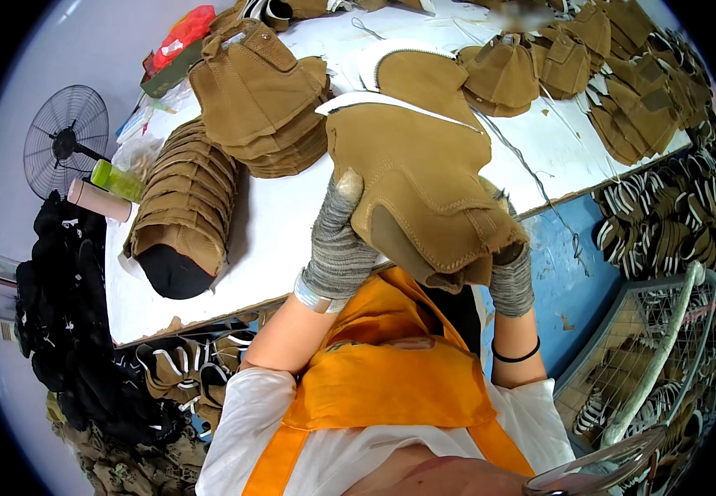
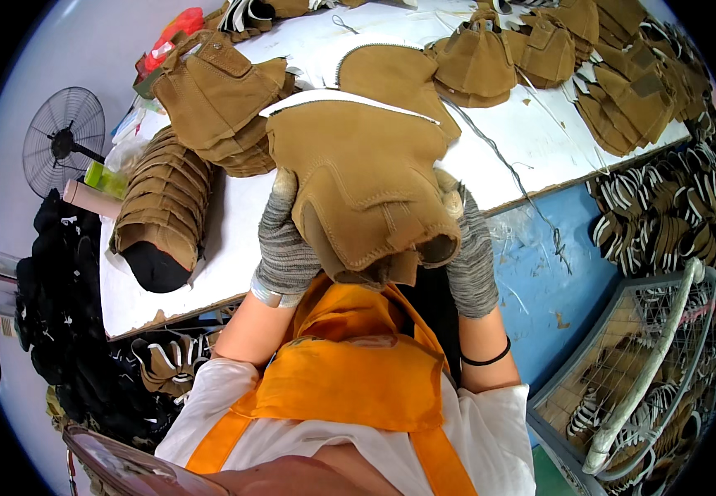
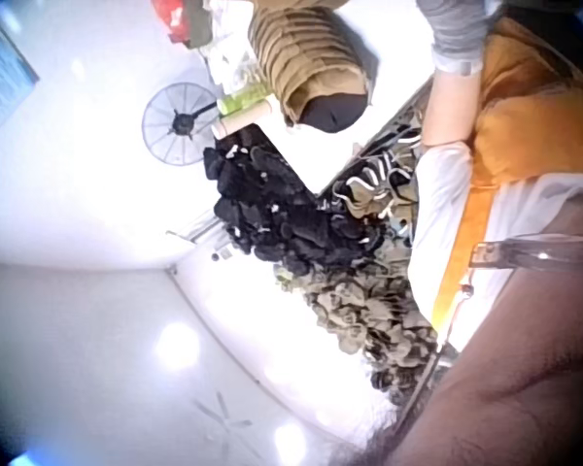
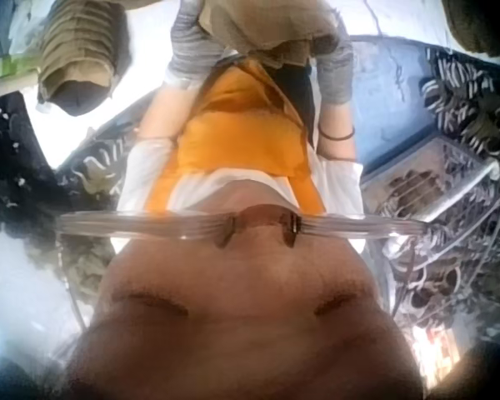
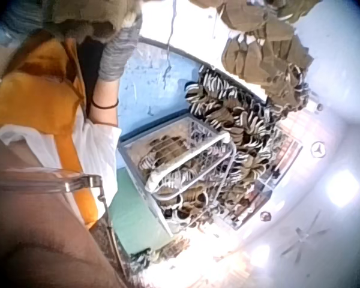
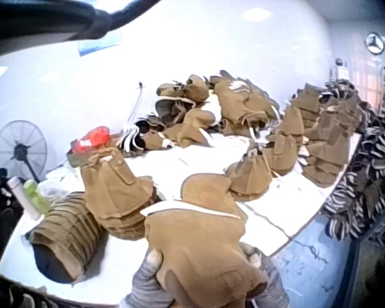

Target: The person trims excess threads from brown shoe uppers using a pair of snips, then stacks the uppers and threads them onto a wire loop.

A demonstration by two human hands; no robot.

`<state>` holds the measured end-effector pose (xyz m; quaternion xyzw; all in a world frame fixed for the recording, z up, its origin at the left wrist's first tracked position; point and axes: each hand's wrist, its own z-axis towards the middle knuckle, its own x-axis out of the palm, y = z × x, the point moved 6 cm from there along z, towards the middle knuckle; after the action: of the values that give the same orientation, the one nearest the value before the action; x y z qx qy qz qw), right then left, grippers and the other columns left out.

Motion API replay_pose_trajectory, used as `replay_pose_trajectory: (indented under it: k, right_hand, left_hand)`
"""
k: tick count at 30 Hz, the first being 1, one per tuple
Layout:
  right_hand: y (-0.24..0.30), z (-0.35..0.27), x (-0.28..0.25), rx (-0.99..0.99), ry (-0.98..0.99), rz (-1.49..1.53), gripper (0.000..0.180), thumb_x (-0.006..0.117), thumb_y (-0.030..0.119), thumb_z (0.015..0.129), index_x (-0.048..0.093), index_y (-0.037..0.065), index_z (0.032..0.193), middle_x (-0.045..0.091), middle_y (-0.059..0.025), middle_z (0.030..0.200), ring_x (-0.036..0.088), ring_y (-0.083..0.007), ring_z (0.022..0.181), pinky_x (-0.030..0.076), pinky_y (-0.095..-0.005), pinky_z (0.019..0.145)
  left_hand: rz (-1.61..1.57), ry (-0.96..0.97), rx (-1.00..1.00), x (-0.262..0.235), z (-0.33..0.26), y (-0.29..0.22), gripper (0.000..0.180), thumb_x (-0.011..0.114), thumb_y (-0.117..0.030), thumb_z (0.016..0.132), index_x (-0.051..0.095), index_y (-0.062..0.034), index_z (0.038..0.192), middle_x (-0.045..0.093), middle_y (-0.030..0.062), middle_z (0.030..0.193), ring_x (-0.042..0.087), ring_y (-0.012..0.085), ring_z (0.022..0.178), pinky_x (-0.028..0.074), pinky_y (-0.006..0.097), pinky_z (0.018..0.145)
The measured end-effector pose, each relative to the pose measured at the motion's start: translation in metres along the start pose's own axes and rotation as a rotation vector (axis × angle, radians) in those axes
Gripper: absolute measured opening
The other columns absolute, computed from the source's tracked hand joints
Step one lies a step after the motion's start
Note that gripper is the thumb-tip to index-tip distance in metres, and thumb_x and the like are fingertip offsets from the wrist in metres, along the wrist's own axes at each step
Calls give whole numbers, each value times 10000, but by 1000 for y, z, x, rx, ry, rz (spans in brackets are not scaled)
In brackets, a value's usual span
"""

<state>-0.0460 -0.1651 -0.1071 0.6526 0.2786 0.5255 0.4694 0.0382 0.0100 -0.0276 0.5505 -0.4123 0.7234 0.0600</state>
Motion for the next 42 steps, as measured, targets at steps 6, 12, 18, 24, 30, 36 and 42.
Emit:
replay_pose_trajectory:
  k: [6,12,18,24,30,36,42]
  right_hand:
    - [1,-15,10,80,65,-50,404,447,268,975,452,-7,1272,572,-124,1174,580,-182,1018,508,-297,859]
    - [44,-14,50,-15,173,224,633,650,394,838,443,13,1299,554,-103,1213,558,-208,1071,481,-339,909]
    - [98,35,107,-248,264,-87,555,572,353,903,420,13,1315,537,-110,1256,544,-203,1119,466,-335,933]
    - [139,132,216,-141,545,169,100,583,130,867,567,45,917,460,7,637,332,-76,446,326,-216,421]
    - [89,210,239,229,201,133,75,544,174,916,597,143,959,520,48,672,265,-57,383,238,-203,339]
    - [69,199,219,265,201,-14,229,647,303,852,557,96,890,412,53,560,313,-56,393,261,-222,339]
    - [103,173,200,-589,-50,-1078,356,599,390,880,587,38,831,534,-41,632,539,-157,590,456,-314,579]
  left_hand:
    - [142,70,67,10,-11,-14,722,643,-362,832,302,-42,1383,457,140,1306,484,254,1187,424,389,991]
    - [339,92,122,24,-24,-34,742,639,-372,828,297,-28,1389,457,136,1303,478,243,1178,411,383,988]
    - [1004,8,527,77,-40,-139,731,653,-328,827,310,-9,1388,482,123,1283,505,209,1129,424,323,957]
    - [1251,59,870,109,-14,-250,474,626,-205,865,451,-22,1266,618,70,1060,588,165,949,471,291,820]
    - [1945,-200,641,-3,46,-301,288,580,-280,881,606,-65,1072,657,23,873,615,141,696,493,299,583]
    - [1087,-607,-24,-53,58,-282,230,549,-175,898,613,-49,1079,623,24,834,554,82,633,440,205,520]
    - [1374,-393,481,-12,71,-327,517,633,-222,870,456,-25,1313,547,127,1193,519,186,1053,411,263,899]
